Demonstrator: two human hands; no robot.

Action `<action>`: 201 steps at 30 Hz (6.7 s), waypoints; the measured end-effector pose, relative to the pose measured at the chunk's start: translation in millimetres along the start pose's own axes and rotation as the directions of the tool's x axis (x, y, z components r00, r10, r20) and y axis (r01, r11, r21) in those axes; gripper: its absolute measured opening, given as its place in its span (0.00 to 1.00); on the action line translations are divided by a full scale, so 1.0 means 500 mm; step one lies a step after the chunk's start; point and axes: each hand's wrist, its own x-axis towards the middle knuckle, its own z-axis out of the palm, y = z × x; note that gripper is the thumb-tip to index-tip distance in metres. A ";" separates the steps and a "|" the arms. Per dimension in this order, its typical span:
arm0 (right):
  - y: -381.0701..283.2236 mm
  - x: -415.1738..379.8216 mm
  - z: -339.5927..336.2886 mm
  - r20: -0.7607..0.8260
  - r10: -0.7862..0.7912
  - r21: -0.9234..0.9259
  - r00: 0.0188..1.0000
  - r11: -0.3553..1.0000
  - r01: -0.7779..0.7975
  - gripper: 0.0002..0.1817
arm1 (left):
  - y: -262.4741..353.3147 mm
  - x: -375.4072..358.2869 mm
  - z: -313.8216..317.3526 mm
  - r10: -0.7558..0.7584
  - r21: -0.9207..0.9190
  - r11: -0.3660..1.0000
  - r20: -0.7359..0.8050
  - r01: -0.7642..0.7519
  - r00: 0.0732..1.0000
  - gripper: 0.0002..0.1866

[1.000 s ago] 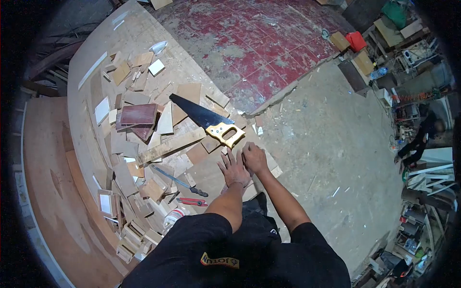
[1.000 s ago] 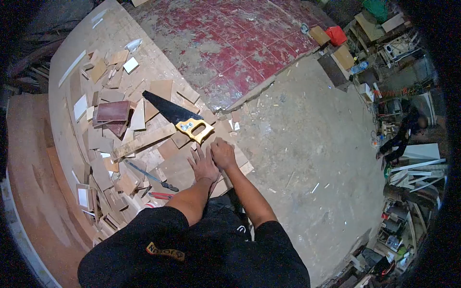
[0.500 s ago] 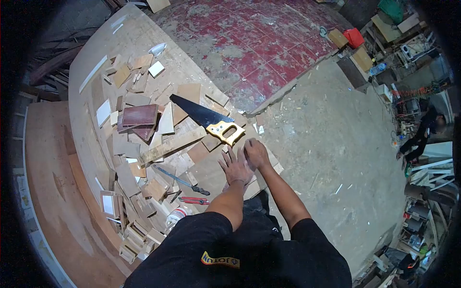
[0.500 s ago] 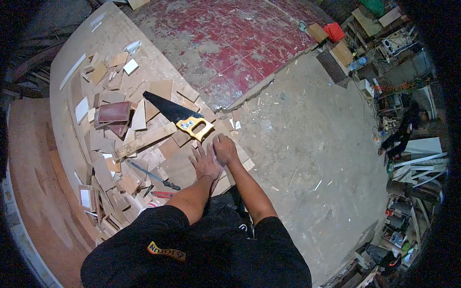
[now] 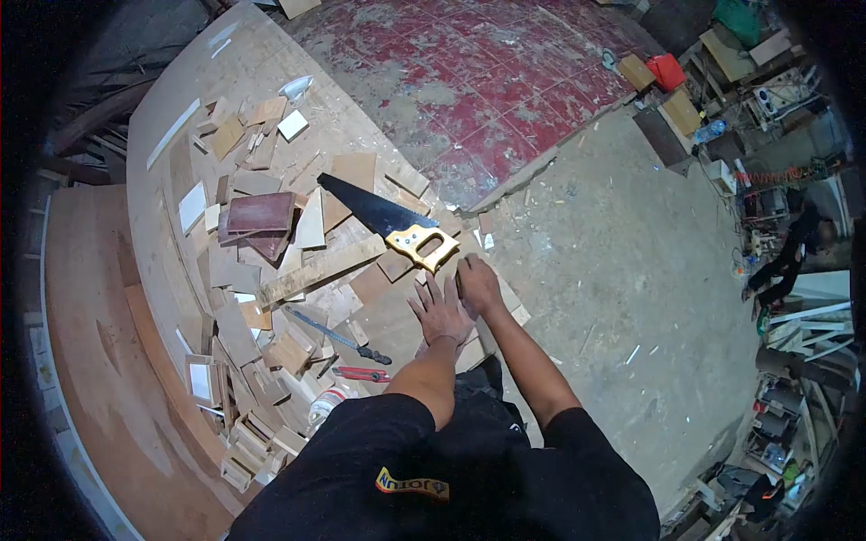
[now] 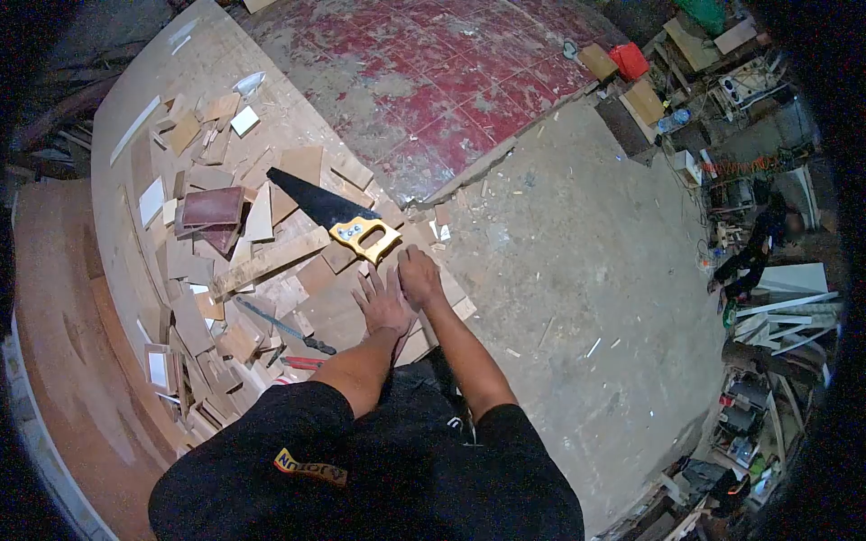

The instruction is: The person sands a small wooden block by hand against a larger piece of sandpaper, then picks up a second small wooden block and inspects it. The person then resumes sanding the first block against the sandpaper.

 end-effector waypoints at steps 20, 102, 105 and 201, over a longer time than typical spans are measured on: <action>0.008 -0.026 0.000 0.041 -0.055 -0.150 0.998 0.987 0.061 0.14 | 0.000 0.003 0.000 0.007 0.040 0.999 0.015 -0.008 1.000 0.36; -0.058 -0.050 -0.191 0.026 0.529 0.906 0.848 0.347 -0.244 0.16 | 0.004 -0.002 -0.022 -0.002 0.005 1.000 0.036 0.002 0.999 0.39; -0.084 -0.063 -0.221 0.095 0.515 0.968 0.852 0.153 -0.200 0.16 | 0.001 -0.001 -0.011 0.002 0.024 1.000 0.021 -0.003 1.000 0.39; -0.011 -0.042 -0.006 -0.088 0.179 0.052 0.980 0.983 -0.175 0.11 | -0.001 0.002 -0.003 0.030 -0.007 1.000 -0.035 -0.030 0.999 0.37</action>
